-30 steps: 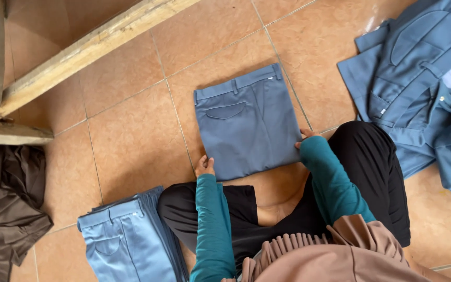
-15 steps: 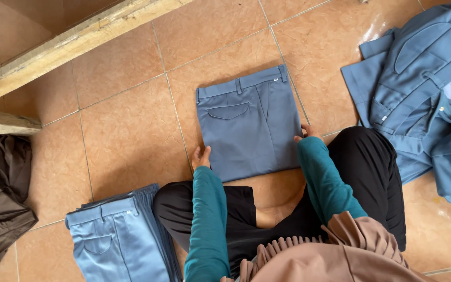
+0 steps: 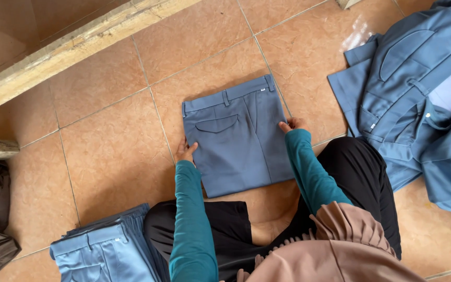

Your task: A person is sitting on the floor, picking up blue pants from a pile, laying them out, folding them neatly, and placing them into a stack.

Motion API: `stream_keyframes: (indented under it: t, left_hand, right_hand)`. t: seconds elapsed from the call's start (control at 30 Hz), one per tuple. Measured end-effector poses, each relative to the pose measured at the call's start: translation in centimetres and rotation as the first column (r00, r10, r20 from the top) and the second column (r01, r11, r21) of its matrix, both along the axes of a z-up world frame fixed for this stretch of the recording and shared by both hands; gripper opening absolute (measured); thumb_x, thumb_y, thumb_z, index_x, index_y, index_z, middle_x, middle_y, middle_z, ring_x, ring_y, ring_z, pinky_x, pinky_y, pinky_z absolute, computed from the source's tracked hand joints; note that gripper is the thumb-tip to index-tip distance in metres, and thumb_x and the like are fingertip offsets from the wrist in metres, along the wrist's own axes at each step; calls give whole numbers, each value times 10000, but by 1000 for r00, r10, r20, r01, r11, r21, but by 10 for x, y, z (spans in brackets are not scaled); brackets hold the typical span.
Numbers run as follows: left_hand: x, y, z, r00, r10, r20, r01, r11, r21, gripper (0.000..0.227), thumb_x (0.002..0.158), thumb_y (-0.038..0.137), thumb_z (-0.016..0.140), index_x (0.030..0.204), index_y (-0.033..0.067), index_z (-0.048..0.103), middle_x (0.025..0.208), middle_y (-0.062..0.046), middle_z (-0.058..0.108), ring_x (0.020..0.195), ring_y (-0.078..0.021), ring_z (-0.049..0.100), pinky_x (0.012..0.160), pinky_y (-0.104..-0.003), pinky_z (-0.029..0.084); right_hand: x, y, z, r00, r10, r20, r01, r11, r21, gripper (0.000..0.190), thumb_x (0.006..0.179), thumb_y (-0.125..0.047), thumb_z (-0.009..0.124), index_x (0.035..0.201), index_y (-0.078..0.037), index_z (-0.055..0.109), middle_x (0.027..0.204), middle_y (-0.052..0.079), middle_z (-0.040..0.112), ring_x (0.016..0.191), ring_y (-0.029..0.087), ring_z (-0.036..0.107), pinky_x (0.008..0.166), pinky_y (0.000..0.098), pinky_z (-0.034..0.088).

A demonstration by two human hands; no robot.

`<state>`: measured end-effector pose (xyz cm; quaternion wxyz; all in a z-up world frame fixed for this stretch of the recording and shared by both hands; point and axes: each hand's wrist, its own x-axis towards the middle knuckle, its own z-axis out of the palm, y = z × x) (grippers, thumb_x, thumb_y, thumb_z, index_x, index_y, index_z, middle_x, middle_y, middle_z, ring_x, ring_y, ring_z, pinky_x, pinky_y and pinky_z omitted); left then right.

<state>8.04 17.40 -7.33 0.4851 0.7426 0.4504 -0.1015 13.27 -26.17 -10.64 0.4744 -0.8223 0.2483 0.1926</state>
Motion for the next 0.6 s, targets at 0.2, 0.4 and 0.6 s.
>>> stream_keyframes:
  t: [0.2, 0.4, 0.6]
  left_hand:
    - [1, -24, 12, 858, 149, 491, -26, 968, -249, 633, 902, -46, 714, 1476, 160, 545, 1317, -260, 639, 1334, -367, 527, 1109, -462, 486]
    - [8, -52, -26, 973, -151, 176, 25, 822, 569, 743, 851, 175, 769, 1510, 330, 464, 1428, -10, 622, 1348, -239, 544, 1176, -410, 445]
    - [10, -164, 45, 719, -694, 32, 224, 276, 935, 574, 1034, 405, 470, 1587, 291, 363, 1696, -90, 248, 1563, -322, 214, 1250, -557, 122]
  right_hand:
    - [-26, 5, 11, 976, -141, 166, 134, 990, 51, 425, 937, -458, 794, 1177, -115, 723, 973, 79, 653, 902, 217, 658, 789, 369, 563]
    - [-22, 50, 76, 801, 320, 507, 31, 823, -568, 679, 930, -343, 724, 1543, -309, 433, 1551, 55, 419, 1396, 352, 396, 1096, 556, 375]
    - [-4, 73, 107, 791, 609, 57, -481, 677, -557, 623, 1106, -511, 234, 1660, -246, 126, 1737, 65, 42, 1582, 299, -54, 1263, 578, -18]
